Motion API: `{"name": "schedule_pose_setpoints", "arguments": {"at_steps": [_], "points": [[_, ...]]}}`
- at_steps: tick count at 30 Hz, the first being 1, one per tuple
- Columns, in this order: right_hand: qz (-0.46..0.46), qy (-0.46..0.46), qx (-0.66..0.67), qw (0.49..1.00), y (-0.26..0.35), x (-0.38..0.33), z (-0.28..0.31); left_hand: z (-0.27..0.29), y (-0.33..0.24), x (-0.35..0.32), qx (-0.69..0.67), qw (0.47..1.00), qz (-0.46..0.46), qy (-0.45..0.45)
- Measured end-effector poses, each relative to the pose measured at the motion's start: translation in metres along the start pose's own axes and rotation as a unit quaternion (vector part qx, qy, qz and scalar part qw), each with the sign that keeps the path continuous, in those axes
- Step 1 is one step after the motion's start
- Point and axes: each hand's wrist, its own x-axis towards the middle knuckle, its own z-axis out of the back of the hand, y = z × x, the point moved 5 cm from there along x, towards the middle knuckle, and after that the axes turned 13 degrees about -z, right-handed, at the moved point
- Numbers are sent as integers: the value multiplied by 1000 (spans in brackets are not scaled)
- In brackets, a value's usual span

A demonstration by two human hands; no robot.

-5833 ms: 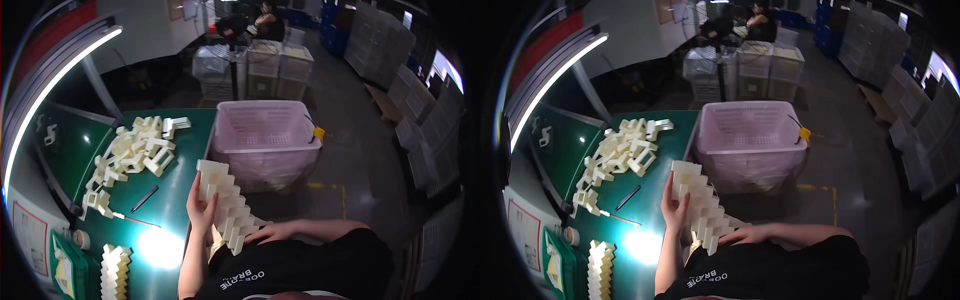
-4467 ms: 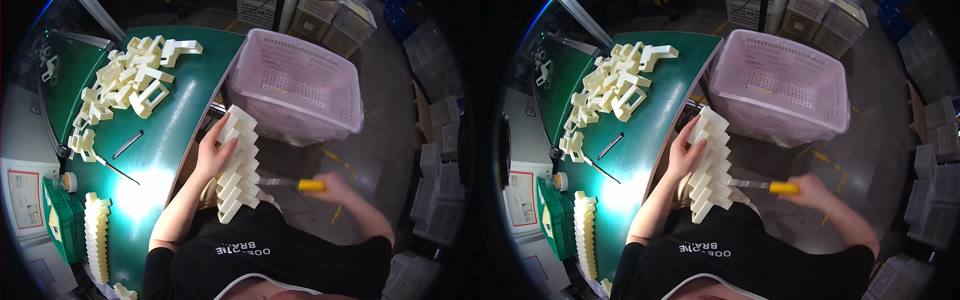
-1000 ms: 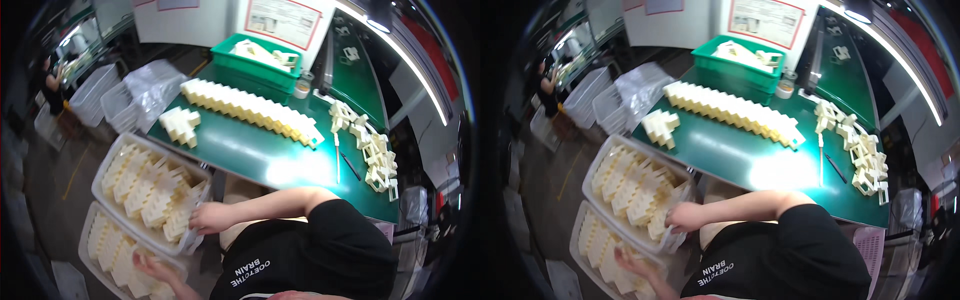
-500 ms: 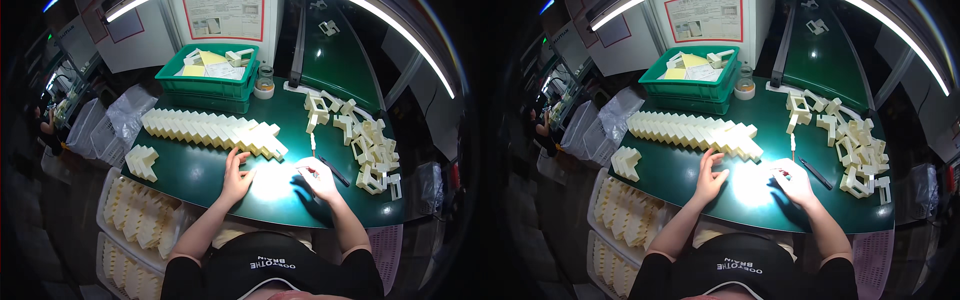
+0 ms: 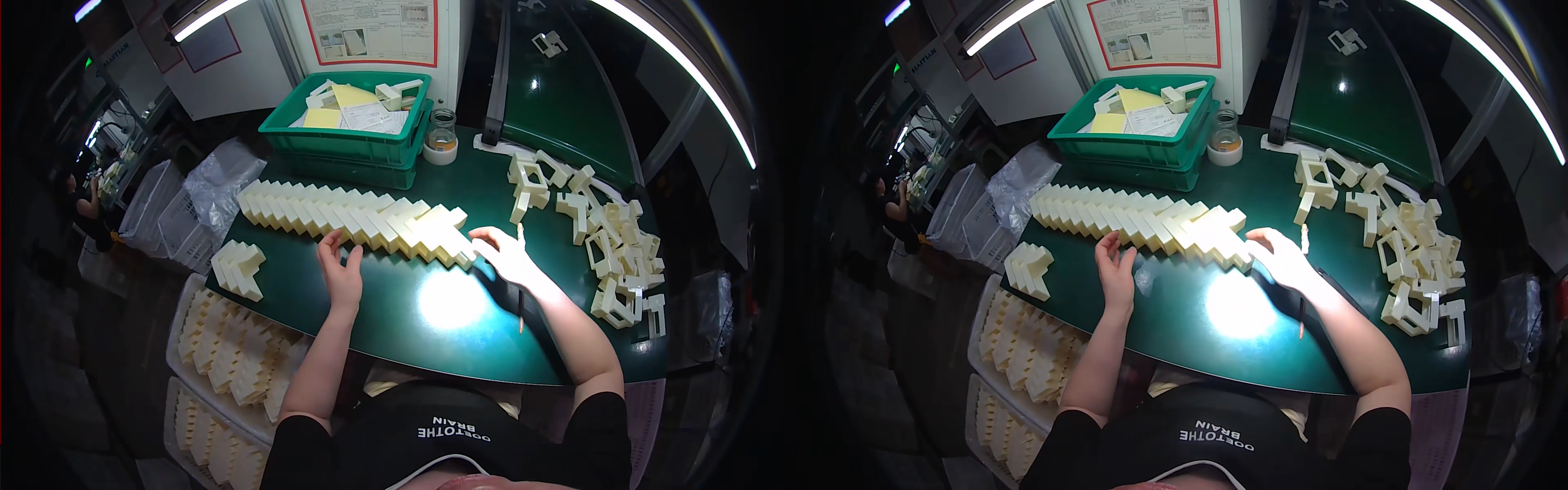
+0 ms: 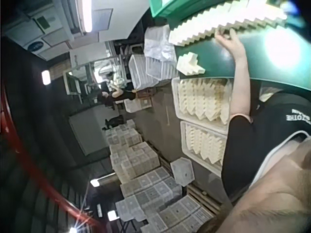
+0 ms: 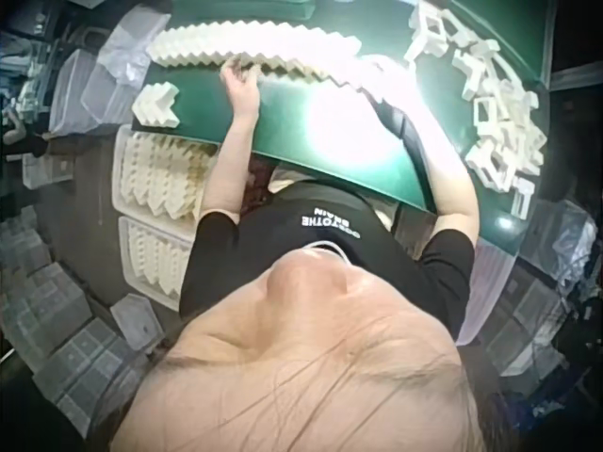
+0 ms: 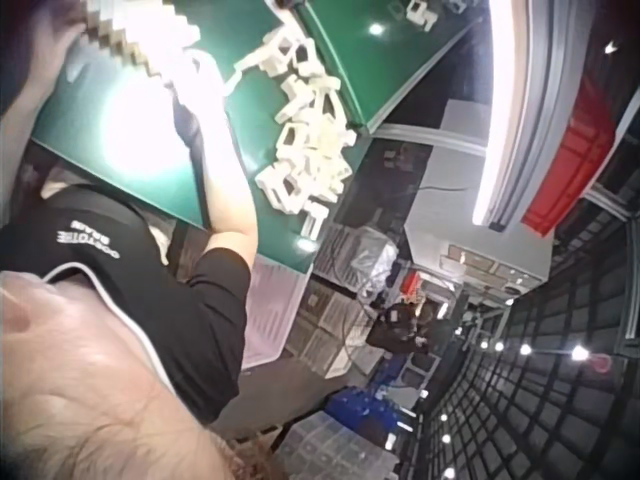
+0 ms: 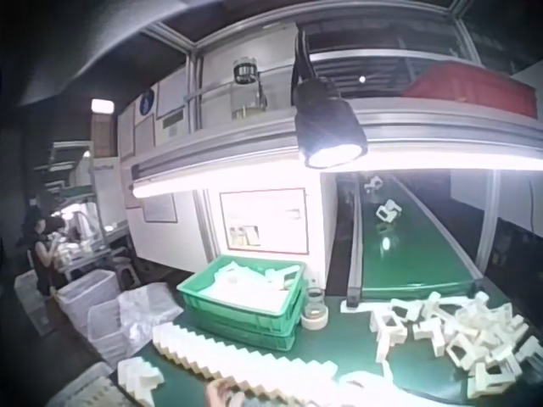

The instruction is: The person trims plastic components using a craft knife, cleans stacks of them with an air nozzle, and packs them into storage bins. The person then walks over to point at items in another crate before returning to trim more components.

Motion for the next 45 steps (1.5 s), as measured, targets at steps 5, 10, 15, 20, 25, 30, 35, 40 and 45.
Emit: {"name": "schedule_pose_setpoints", "arguments": {"at_steps": [5,10,15,20,25,30,35,40,45], "points": [[22,94,9,995,4,36,-29,-21,11,9,-65,995,59,36],[-63,106,84,989,0,-30,-12,-49,-13,-5,-89,988,87,87],[17,-117,99,988,-4,-217,-22,-109,-93,-58,-258,947,-44,185],[-105,-157,148,971,-57,-339,-82,-175,-141,-145,-370,845,23,386],[-163,-148,88,971,-87,-406,-141,-220,-177,-242,-404,738,0,540],[-263,-288,368,844,-133,-534,-106,-250,-196,-316,-372,642,-69,667],[-493,-803,-120,312,-262,-764,-73,-261,-196,-352,-358,594,-82,716],[-365,-795,213,435,-372,-833,-85,-270,-192,-354,-312,589,-6,745],[-383,-796,264,387,-422,-872,-103,-276,-188,-368,-292,586,-37,755]]}}
